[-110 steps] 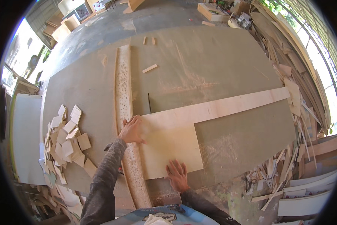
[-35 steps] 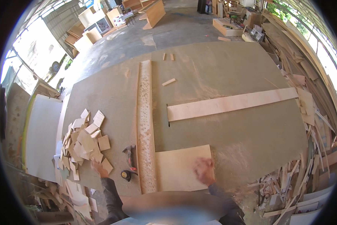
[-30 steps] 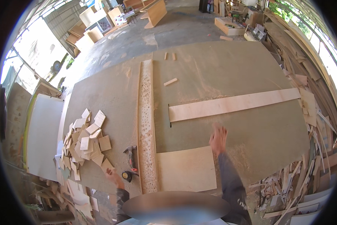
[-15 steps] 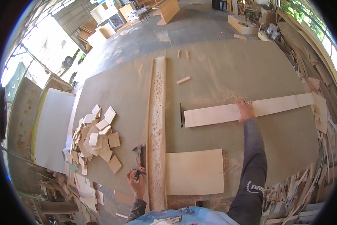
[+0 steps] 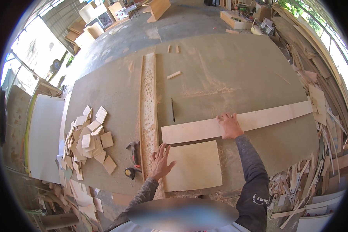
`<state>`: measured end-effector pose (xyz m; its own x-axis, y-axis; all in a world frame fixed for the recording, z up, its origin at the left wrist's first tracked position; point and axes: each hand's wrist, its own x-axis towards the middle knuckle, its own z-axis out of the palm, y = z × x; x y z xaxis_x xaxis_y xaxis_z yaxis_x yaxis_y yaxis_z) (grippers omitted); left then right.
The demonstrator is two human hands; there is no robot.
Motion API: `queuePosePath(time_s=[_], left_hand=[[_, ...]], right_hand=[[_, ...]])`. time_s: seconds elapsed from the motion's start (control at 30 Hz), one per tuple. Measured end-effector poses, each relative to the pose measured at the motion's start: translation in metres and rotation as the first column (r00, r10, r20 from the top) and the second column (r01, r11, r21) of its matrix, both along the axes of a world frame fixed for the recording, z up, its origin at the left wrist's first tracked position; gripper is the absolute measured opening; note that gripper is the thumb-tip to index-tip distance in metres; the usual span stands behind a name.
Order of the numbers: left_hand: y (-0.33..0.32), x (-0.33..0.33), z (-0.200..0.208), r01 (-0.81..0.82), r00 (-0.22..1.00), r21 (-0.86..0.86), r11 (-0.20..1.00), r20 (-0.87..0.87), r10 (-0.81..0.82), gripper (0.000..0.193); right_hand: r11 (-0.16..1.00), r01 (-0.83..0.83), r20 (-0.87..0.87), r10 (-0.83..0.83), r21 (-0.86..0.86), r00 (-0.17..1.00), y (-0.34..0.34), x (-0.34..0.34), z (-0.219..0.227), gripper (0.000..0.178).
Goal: The person positions wooden pieces on a table saw surface, using a wooden guide and their hands to align the wood before pushing it through the blade.
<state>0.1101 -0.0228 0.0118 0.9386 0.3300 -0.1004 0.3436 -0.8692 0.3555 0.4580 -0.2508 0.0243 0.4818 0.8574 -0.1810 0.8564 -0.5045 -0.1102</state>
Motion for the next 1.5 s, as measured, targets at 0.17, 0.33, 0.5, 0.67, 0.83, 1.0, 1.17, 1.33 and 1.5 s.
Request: queuePosePath(time_s=[0.17, 0.33, 0.5, 0.67, 0.83, 1.0, 1.17, 1.33, 1.5], left_hand=[[0.0, 0.014, -0.017, 0.028, 0.991, -0.03, 0.999, -0.134, -0.031, 0.108], [-0.004, 0.018, -0.016, -0.045, 0.975, -0.057, 0.997, -0.219, 0.031, 0.116], [0.001, 0.009, -0.016, -0.085, 0.968, -0.03, 0.996, -0.241, 0.075, 0.117], [-0.005, 0.022, -0.008, -0.069, 0.973, -0.006, 0.998, -0.22, 0.066, 0.117], [-0.003, 0.024, -0.004, -0.08, 0.982, 0.007, 0.997, -0.171, 0.08, 0.12], [0.013, 0.042, -0.002, 0.015, 0.971, -0.03, 0.999, -0.237, -0.022, 0.132], [0.069, 0.07, 0.007, 0.144, 0.967, -0.017, 0.989, -0.208, -0.145, 0.138], [0.094, 0.075, -0.018, 0.19, 0.958, -0.06, 0.98, -0.206, -0.198, 0.137], [0.095, 0.072, -0.017, 0.17, 0.967, -0.099, 0.98, -0.176, -0.186, 0.138]], right_hand=[[0.999, -0.053, -0.1, 0.054, 0.01, 0.994, 0.002, -0.005, -0.013, 0.103], [0.987, -0.139, -0.233, 0.153, 0.077, 0.96, 0.0, 0.004, -0.022, 0.113], [0.992, -0.123, -0.082, 0.123, 0.011, 0.989, -0.024, 0.004, 0.005, 0.102], [0.999, 0.003, -0.084, 0.001, 0.049, 0.996, -0.06, 0.033, -0.02, 0.081], [0.989, 0.012, -0.161, 0.012, 0.144, 0.987, -0.05, 0.03, -0.034, 0.078], [0.988, 0.021, -0.176, 0.006, 0.152, 0.984, -0.057, 0.033, -0.039, 0.077], [0.984, -0.021, -0.166, 0.051, 0.177, 0.985, -0.052, 0.033, -0.038, 0.077], [0.992, -0.026, -0.151, 0.045, 0.126, 0.987, -0.053, 0.034, -0.036, 0.079], [0.923, 0.127, -0.04, -0.12, 0.363, 0.992, -0.06, -0.011, -0.05, 0.077]])
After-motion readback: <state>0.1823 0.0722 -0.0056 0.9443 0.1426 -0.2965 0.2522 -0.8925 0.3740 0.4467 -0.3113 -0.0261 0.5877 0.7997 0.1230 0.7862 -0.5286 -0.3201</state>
